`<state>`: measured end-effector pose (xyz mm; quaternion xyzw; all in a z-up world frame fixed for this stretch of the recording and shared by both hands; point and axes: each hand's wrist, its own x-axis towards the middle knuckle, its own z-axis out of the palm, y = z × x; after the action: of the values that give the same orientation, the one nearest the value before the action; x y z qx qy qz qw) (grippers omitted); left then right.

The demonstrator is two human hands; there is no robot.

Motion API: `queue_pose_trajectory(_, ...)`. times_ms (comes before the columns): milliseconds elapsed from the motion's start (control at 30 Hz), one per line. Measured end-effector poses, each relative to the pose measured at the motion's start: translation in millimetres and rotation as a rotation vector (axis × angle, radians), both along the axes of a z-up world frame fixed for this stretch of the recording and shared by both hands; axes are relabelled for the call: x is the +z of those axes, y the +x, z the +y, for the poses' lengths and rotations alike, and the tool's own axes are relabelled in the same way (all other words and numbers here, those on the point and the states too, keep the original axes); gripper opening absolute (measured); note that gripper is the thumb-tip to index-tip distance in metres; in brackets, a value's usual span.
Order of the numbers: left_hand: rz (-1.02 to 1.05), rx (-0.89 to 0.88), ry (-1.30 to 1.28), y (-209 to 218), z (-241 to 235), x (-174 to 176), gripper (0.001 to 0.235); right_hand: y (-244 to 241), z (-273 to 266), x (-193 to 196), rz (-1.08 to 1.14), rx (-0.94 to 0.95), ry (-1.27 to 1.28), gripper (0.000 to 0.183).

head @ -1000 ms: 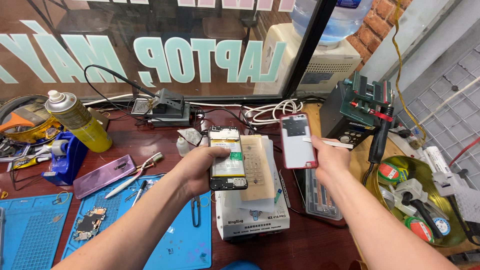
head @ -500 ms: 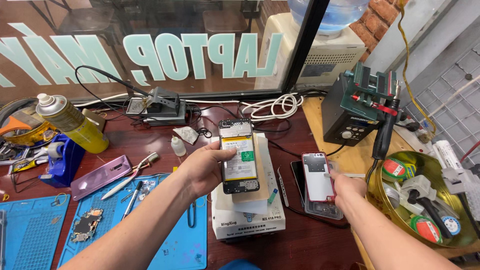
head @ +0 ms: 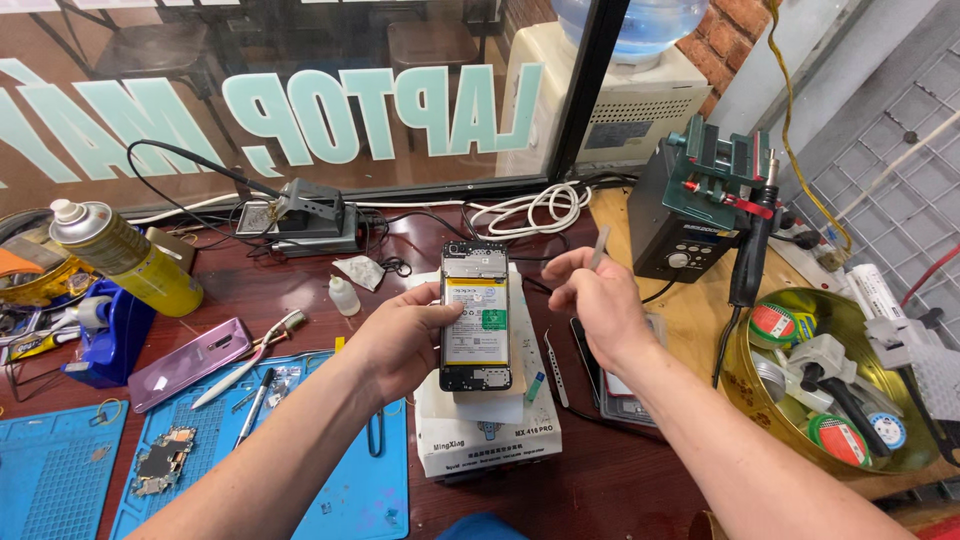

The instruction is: The person disassembles a smartphone, removes the motherboard, and places the device in a plastic container. They then use a metal tool to pry open the back cover of another smartphone and remove the battery.

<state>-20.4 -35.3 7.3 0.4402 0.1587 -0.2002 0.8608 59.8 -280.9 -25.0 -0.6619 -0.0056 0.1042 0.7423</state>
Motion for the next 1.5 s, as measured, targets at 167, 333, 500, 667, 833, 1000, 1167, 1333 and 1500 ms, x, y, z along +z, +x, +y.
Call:
queue_pose_trajectory(167, -0.02, 0.018, -0.018, -8, 9, -7, 0.031, -28, 44, 28, -0.154, 0.016, -0.24, 0.016)
queue_pose_trajectory(333, 0.003, 0.015, 0.023, -13, 18, -10, 0.031, -34, 52, 39, 0.09, 0.035, -0.187, 0.03)
queue_pose_trajectory(500, 0.06, 0.103, 0.442, -9, 10, -14, 0.036, -25, 34, 17, 0.275, -0.064, -0.287, 0.039)
queue_pose_trajectory(667, 0.052, 0.115, 0.552, 10, -6, -20, 0.036, -15, 1, -16, 0.334, -0.233, -0.286, 0.027)
queue_pose_trajectory(833, -0.082, 0.104, 1.061, 8, -23, -17, 0.038, -18, -46, -42, 0.274, -0.316, -0.719, 0.023)
queue_pose_trajectory(1000, -0.161, 0.013, 1.356, -8, -23, -3, 0.045, -19, -81, -67, 0.232, -0.346, -1.061, 0.023)
queue_pose_trajectory(1167, -0.21, 0.15, 1.299, -5, -8, -27, 0.046, -8, -94, -96, 0.05, -0.262, -1.284, 0.036)
queue_pose_trajectory(1333, 0.083, 0.253, 1.062, -5, 84, -86, 0.025, -4, -97, -105, 0.038, -0.17, -1.356, 0.037)
queue_pose_trajectory(1500, 0.317, 0.025, 1.245, -43, 160, -139, 0.029, -8, -98, -94, 0.107, -0.091, -1.383, 0.036)
